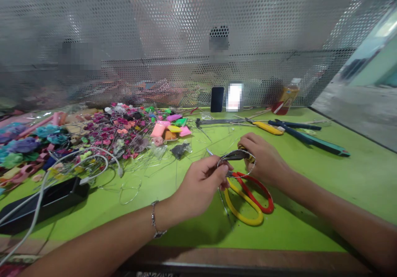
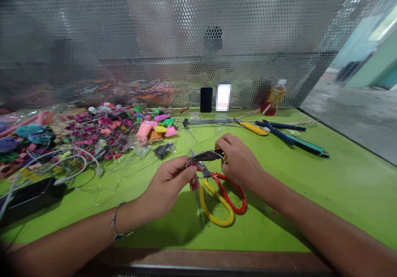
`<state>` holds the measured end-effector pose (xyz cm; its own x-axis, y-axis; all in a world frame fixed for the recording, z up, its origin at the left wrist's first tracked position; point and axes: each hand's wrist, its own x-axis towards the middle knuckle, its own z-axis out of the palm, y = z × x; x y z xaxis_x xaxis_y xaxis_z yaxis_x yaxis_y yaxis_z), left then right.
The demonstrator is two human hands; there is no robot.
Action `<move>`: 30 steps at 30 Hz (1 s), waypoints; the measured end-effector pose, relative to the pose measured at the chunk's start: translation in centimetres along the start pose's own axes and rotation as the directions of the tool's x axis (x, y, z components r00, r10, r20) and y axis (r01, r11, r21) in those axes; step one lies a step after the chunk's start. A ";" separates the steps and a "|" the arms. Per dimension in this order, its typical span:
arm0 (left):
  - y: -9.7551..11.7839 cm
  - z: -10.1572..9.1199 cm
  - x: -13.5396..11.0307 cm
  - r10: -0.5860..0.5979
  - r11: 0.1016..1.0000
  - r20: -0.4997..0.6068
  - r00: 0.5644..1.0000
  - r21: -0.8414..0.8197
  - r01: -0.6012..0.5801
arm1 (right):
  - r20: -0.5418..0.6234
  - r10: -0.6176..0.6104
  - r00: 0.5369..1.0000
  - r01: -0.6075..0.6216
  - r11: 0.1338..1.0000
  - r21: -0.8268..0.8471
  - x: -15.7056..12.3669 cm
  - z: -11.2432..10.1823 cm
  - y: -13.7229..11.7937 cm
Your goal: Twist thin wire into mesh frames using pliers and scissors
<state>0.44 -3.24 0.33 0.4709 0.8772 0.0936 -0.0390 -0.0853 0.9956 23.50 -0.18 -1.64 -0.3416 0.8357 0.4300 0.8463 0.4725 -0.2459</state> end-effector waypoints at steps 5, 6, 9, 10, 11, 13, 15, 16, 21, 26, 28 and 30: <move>0.3 0.1 -0.1 -0.027 0.995 0.042 0.999 -0.095 0.031 | 0.005 0.021 1.000 -0.021 1.000 0.001 0.0 -0.5 -0.1; 0.3 0.1 -0.1 -0.029 0.994 0.041 0.999 -0.101 0.033 | 0.003 0.018 1.000 -0.018 1.000 -0.001 0.1 -0.6 -0.2; 0.1 0.1 -0.2 -0.015 0.997 0.015 1.000 -0.072 0.016 | 0.000 0.005 1.000 -0.005 1.000 -0.008 0.1 -0.7 -0.2; 0.0 0.1 -0.2 -0.007 0.998 0.005 1.000 -0.055 0.007 | -0.001 0.001 1.000 -0.001 1.000 -0.011 0.1 -0.7 -0.2; -0.1 0.1 -0.2 0.001 0.999 -0.001 1.000 -0.043 -0.001 | -0.004 -0.002 1.000 0.002 1.000 -0.016 0.1 -0.7 -0.2; -0.2 0.1 -0.2 0.012 1.000 -0.004 1.000 -0.027 -0.012 | -0.009 -0.006 1.000 0.006 0.999 -0.032 0.1 -0.6 -0.1; -0.2 0.1 -0.2 0.014 1.000 -0.001 1.000 -0.021 -0.014 | -0.010 -0.005 1.000 0.005 0.999 -0.045 0.1 -0.5 -0.1; -0.2 0.1 -0.2 0.011 1.000 0.001 1.000 -0.022 -0.011 | -0.008 -0.003 1.000 0.002 0.999 -0.049 0.1 -0.5 -0.1; 0.3 0.2 -0.2 -0.044 0.992 -0.003 0.999 -0.117 0.044 | 0.000 0.004 1.000 -0.004 0.997 -0.072 0.1 -0.6 -0.2; 0.5 0.2 0.0 -0.187 0.923 0.093 0.978 -0.324 0.208 | -0.044 -0.024 0.999 0.018 0.990 -0.139 0.1 -0.9 0.3; 0.6 0.0 0.1 -0.245 0.870 0.160 0.956 -0.400 0.290 | -0.071 -0.053 0.996 0.039 0.982 -0.183 0.2 -1.0 0.7; 0.7 -0.3 0.3 -0.288 0.806 0.233 0.929 -0.464 0.367 | -0.081 -0.075 0.994 0.056 0.973 -0.223 0.2 -1.1 1.1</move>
<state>0.32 -2.93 1.02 0.6542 0.7289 -0.2016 -0.2672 0.4721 0.8400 24.77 0.21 -0.83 -0.3700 0.7721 0.5166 0.8958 0.4439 -0.0218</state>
